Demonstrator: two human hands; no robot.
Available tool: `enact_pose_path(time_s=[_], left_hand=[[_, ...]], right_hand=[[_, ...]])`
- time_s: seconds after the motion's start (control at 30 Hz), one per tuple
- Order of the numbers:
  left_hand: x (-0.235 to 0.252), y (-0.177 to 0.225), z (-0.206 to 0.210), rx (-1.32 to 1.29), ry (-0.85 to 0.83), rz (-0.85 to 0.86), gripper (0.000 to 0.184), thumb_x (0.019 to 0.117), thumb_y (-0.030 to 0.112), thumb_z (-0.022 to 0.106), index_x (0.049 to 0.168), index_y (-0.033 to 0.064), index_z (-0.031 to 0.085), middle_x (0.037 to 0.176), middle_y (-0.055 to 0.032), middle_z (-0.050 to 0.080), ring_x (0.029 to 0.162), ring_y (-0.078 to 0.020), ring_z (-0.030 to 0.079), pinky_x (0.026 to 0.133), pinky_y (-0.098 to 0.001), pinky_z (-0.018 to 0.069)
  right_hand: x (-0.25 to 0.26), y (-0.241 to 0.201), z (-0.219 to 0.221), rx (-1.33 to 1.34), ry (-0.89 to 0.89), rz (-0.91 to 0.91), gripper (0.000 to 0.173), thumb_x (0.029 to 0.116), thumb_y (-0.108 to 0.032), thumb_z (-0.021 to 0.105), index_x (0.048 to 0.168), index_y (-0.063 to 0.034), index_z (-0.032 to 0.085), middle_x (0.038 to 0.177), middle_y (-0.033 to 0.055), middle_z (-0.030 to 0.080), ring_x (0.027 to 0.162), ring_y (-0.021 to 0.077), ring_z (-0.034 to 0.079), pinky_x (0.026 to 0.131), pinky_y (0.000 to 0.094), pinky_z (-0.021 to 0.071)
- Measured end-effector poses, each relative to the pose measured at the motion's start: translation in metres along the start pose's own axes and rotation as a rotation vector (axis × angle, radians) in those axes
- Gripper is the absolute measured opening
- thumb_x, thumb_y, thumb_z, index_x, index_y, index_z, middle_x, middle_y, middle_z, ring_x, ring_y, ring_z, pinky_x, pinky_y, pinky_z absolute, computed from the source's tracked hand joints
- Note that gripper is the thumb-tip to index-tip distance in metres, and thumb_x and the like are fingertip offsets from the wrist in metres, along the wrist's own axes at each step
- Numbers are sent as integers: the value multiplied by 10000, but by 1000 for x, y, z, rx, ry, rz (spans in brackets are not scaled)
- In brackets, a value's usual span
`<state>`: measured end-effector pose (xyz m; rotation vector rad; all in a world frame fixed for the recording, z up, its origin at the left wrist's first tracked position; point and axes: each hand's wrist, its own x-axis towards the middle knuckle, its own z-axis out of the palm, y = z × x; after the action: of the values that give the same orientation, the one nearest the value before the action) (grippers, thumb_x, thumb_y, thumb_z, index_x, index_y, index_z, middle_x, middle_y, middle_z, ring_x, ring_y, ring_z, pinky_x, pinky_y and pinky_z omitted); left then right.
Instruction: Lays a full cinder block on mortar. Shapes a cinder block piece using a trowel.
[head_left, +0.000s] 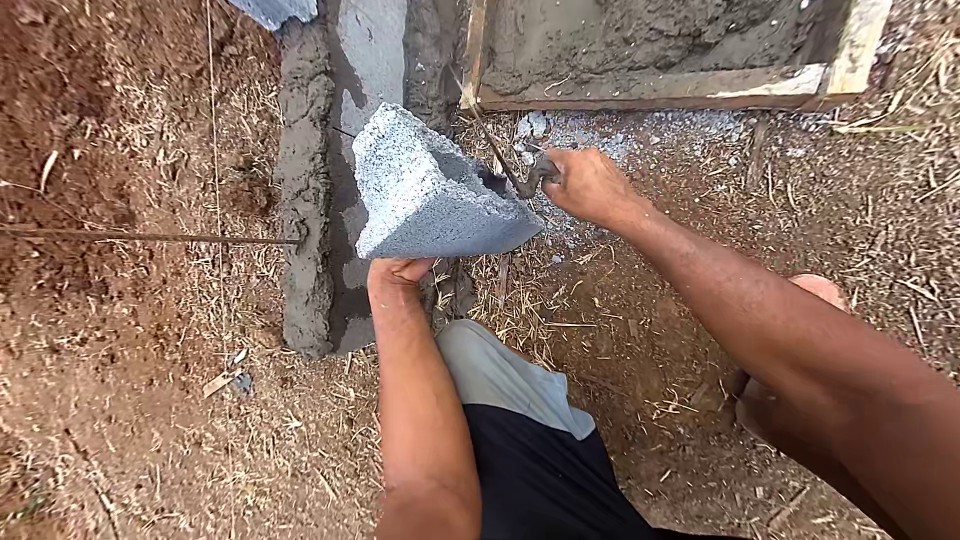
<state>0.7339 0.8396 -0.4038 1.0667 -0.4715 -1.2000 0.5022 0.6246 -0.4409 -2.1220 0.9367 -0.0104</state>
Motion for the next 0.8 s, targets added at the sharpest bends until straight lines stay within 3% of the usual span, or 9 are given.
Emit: enact_pose_path(time_s=[0.13, 0.3, 0.37, 0.43, 0.47, 0.5, 0.6, 0.73, 0.8], left_hand=[[-7, 5, -1, 80, 144, 1, 287, 767, 228, 859, 1017, 195, 721, 972, -26, 754, 918, -162, 721, 804, -406, 622], [-8, 9, -12, 45, 168, -33, 472, 642, 267, 954, 1047, 187, 724, 1024, -41, 750, 964, -196, 721, 824, -447, 623], [-9, 11, -15, -7, 226, -42, 359, 756, 220, 878, 1069, 167, 712, 1039, -64, 746, 975, -221, 719, 838, -467, 618], [-9, 10, -16, 19, 335, -45, 130, 993, 159, 585, 1110, 156, 641, 1037, -70, 725, 967, -232, 700, 836, -480, 600], [-7, 8, -16, 69, 397, -58, 155, 1041, 138, 484, 1131, 152, 610, 1030, -69, 715, 957, -232, 694, 830, -482, 596], [-4, 6, -16, 143, 448, -79, 176, 1052, 103, 448, 1155, 139, 585, 1025, -70, 704, 943, -232, 688, 820, -481, 594], [1, -6, -15, 367, 497, -128, 220, 1011, 7, 515, 1201, 104, 571, 1027, -59, 695, 922, -208, 684, 794, -452, 603], [4, -18, -5, 501, 461, -109, 281, 959, -68, 520, 1160, 121, 571, 986, 25, 667, 916, -88, 646, 818, -330, 578], [5, -23, -1, 525, 501, -157, 272, 977, -94, 472, 1172, 79, 551, 977, 15, 625, 897, -61, 606, 808, -280, 550]], right_hand=[[0, -2, -14, 28, 8, 22, 211, 985, -273, 600, 1073, -96, 672, 859, 168, 685, 835, 394, 691, 696, 623, 519], [1, -17, -22, 60, 44, -38, 213, 973, -263, 609, 1116, -129, 694, 895, 141, 710, 866, 361, 705, 729, 608, 538], [1, -13, -13, 28, 5, -42, 208, 978, -261, 600, 1095, -106, 673, 888, 161, 697, 866, 389, 697, 716, 621, 528], [2, 0, -3, -24, -74, -12, 218, 981, -245, 599, 1103, -79, 673, 916, 198, 697, 900, 428, 694, 733, 653, 519], [2, 7, 1, -38, -97, 6, 217, 983, -243, 599, 1094, -73, 675, 916, 207, 698, 903, 438, 694, 734, 661, 518], [2, 14, 2, -39, -102, 21, 218, 986, -252, 598, 1086, -75, 676, 914, 207, 699, 901, 438, 694, 734, 661, 518], [-1, 12, -9, -5, -65, 36, 235, 996, -274, 596, 1101, -81, 682, 919, 199, 701, 905, 427, 694, 747, 657, 521], [0, -20, -28, 35, 14, -19, 208, 985, -274, 607, 1099, -115, 679, 895, 155, 693, 878, 378, 691, 734, 617, 522], [1, -20, -21, 26, 1, -35, 210, 978, -270, 609, 1098, -113, 684, 898, 156, 703, 884, 384, 699, 737, 625, 531]])
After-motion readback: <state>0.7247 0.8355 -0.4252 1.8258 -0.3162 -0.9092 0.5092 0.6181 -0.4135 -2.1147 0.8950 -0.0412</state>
